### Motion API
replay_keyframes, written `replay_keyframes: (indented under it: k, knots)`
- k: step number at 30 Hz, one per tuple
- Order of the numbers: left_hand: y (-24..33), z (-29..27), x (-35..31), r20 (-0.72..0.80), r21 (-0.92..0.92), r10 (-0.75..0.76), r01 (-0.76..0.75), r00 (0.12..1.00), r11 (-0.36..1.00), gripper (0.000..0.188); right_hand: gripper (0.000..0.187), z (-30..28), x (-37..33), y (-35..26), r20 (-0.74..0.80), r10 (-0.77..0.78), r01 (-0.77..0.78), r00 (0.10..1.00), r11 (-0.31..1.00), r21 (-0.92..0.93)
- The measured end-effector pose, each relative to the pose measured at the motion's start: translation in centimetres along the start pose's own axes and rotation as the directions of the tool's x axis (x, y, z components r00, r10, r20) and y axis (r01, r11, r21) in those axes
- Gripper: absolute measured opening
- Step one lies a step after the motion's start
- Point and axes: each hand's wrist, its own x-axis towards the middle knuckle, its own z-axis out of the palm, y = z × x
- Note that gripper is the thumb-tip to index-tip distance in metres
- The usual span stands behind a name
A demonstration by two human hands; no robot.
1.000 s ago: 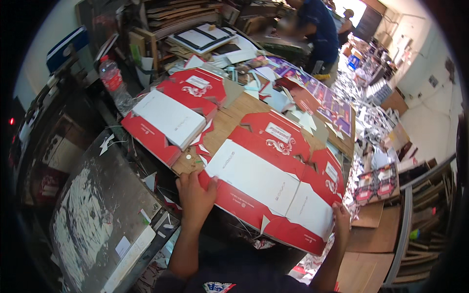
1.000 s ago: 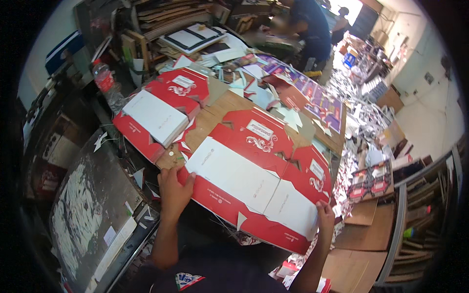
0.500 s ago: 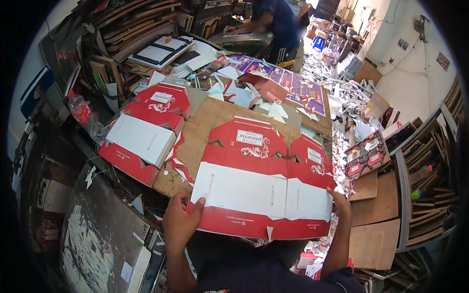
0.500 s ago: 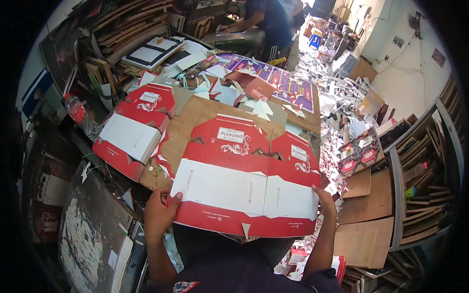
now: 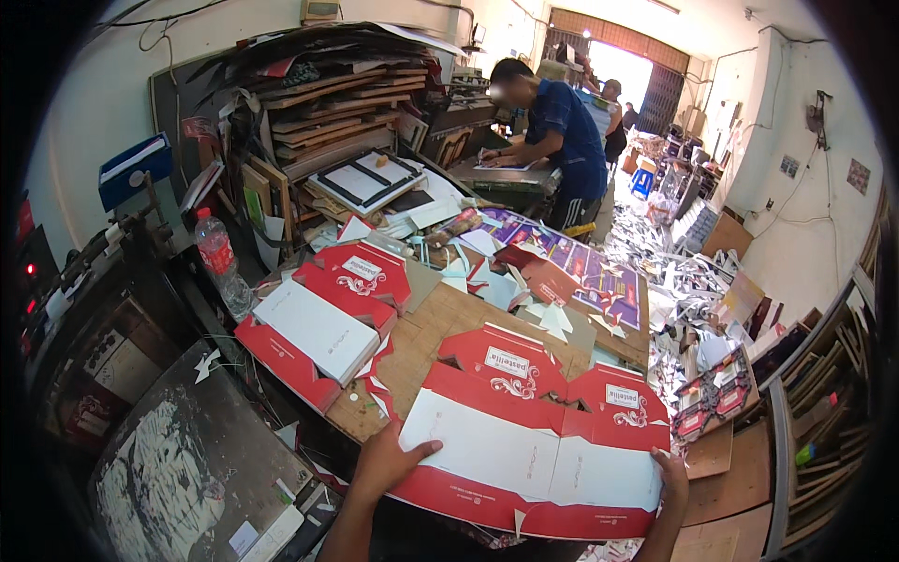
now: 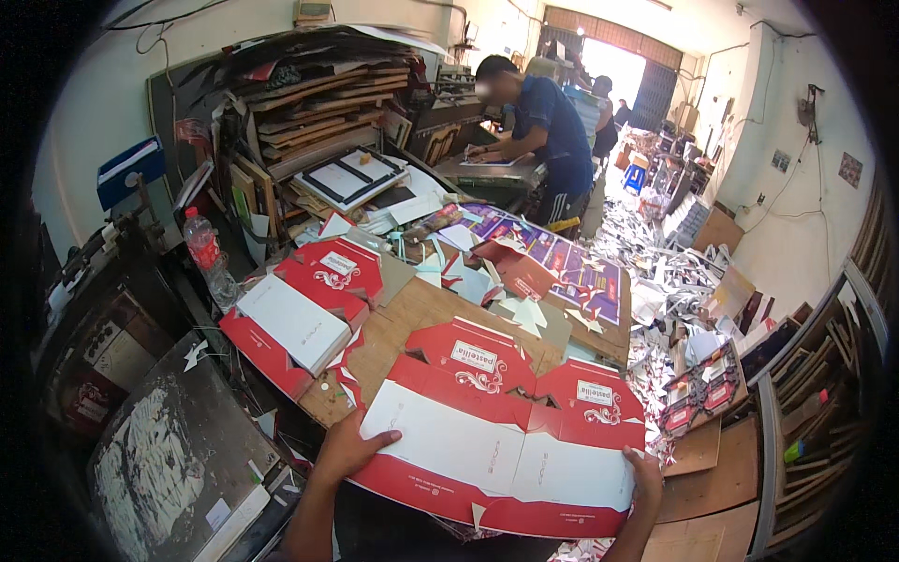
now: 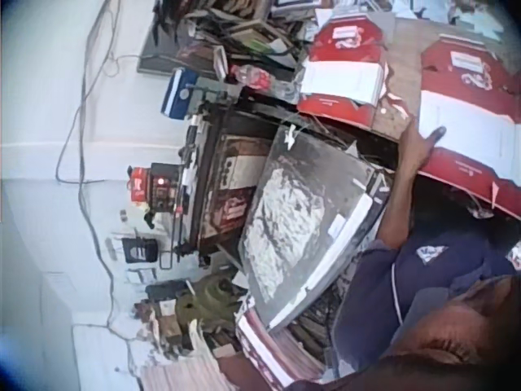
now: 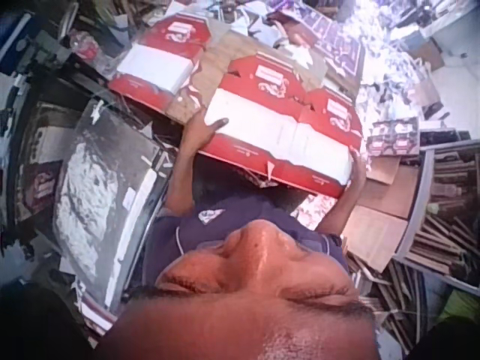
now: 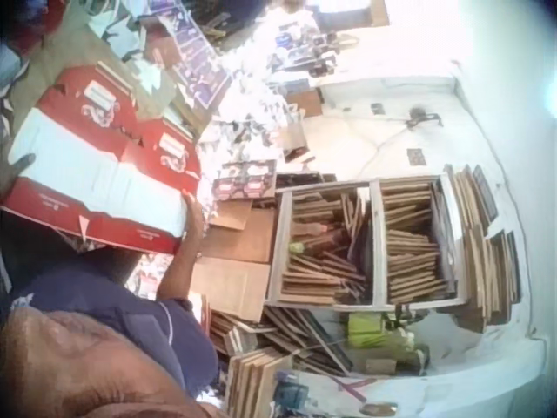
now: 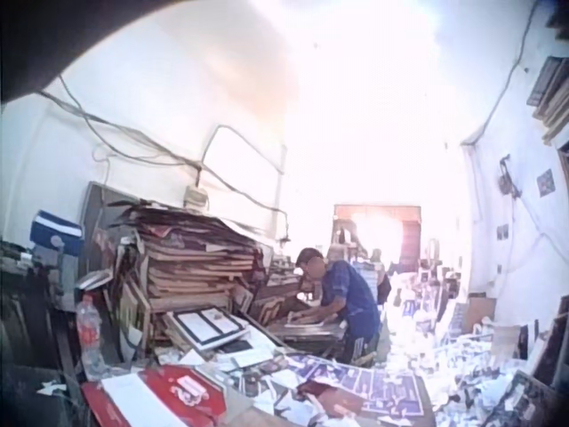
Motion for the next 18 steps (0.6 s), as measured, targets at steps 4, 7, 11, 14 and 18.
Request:
replay_keyframes:
  k: [4,7,11,14,18]
  knots:
    - [2.6,-0.9,-1.4,-0.059,-0.103,0.094,-0.1,0.994,0.99,0.066,0.037,-0.4,-0.9,-2.3,-0.072,-0.221,0.218,0.973,0.975,-0.036]
    - [3.7,-1.1,-2.5,-0.161,-0.185,0.241,-0.27,0.957,0.945,0.058,0.044,-0.1,-2.6,-5.1,-0.106,-0.384,0.371,0.917,0.92,-0.122]
    - [4.9,-2.0,-3.4,-0.332,-0.049,0.444,-0.485,0.832,0.873,0.057,0.05,0.8,-6.3,-9.2,-0.205,-0.54,0.528,0.817,0.842,-0.114]
    - [3.9,-1.8,-3.7,-0.472,-0.075,0.49,-0.587,0.733,0.806,0.049,0.056,2.1,-7.8,-10.0,-0.272,-0.719,0.723,0.639,0.683,-0.108]
    - [3.6,-0.4,-3.6,-0.545,-0.379,0.306,-0.555,0.78,0.74,0.04,0.061,2.0,-8.1,-7.8,-0.383,-0.733,0.746,0.563,0.65,-0.146]
